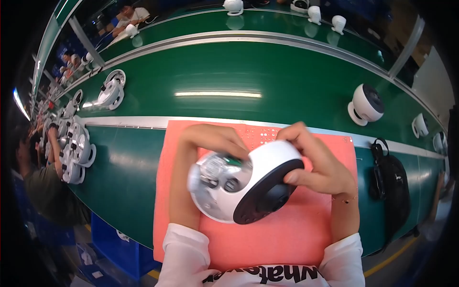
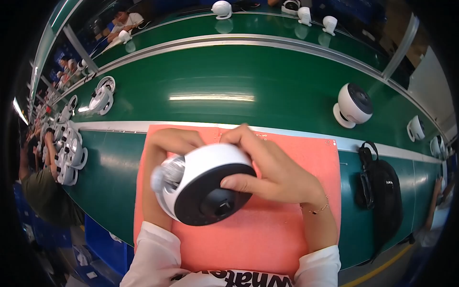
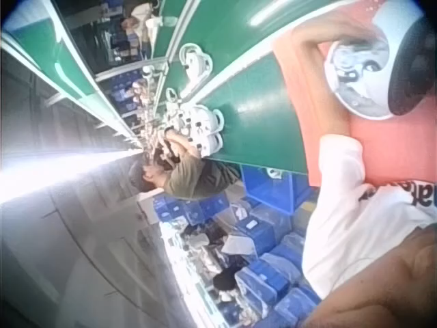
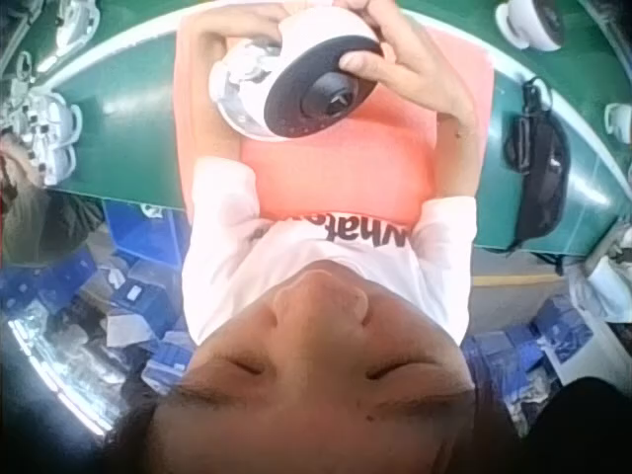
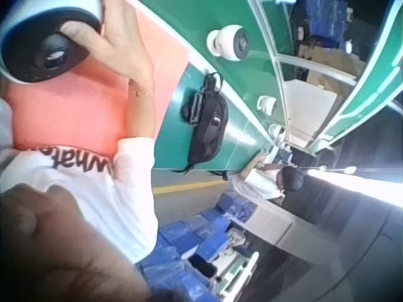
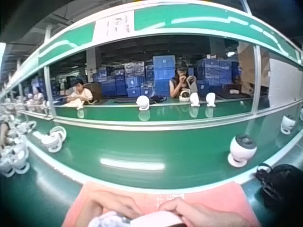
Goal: Assembling the internal and external housing components of dome-style security cameras on a production line.
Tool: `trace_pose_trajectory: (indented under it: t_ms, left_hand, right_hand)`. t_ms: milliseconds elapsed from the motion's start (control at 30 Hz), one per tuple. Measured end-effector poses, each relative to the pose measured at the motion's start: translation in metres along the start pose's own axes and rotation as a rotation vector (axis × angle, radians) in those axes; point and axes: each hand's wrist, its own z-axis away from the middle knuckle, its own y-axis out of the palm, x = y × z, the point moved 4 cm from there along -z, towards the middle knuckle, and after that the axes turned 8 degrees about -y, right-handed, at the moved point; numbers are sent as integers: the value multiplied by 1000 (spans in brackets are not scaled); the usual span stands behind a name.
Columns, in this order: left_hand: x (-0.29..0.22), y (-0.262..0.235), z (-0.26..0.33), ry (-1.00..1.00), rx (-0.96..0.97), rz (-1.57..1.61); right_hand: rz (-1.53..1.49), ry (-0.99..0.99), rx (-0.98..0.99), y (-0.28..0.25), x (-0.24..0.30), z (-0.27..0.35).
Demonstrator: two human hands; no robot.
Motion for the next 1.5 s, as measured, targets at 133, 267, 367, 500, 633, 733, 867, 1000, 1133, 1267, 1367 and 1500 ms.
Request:
trace_pose_trajectory:
  t_ms: [133, 267, 367, 500, 633, 733, 867, 1000, 1133, 1267, 1367, 1500]
  left_hand:
    - [26, 6, -23, -420, 335, -313]
    - [10, -4, 10, -469, -151, -236]
    - [-11, -6, 63, -272, -673, -146]
    - [-20, 20, 122, -393, -929, -47]
    - [-23, 52, 151, -287, -815, -35]
    - [-48, 52, 133, -263, -788, -300]
    - [-58, 43, 129, -392, -789, -597]
    - [-60, 34, 128, -563, -622, -875]
    - [-48, 26, 132, -535, -589, -765]
    - [-46, 24, 134, -545, -592, -710]
    - [-48, 23, 135, -551, -596, -709]
    - [-48, 21, 136, -571, -569, -703]
  right_hand:
    - [0, -16, 303, 10, 1, -3]
    - [-72, -238, 348, 9, 6, 0]
    - [41, -115, 268, 16, 9, -7]
    - [82, 55, 184, 28, -12, -20]
    - [29, 256, 235, 41, -9, -37]
    - [51, 245, 216, 43, -24, -40]
    - [176, 242, 199, 42, -18, -45]
    - [402, 211, 243, 44, -20, -54]
    - [607, 205, 264, 46, -17, -59]
    - [790, 238, 228, 50, -13, -55]
    - [808, -257, 16, 55, 6, -54]
    - [685, -401, 265, 68, 24, -41]
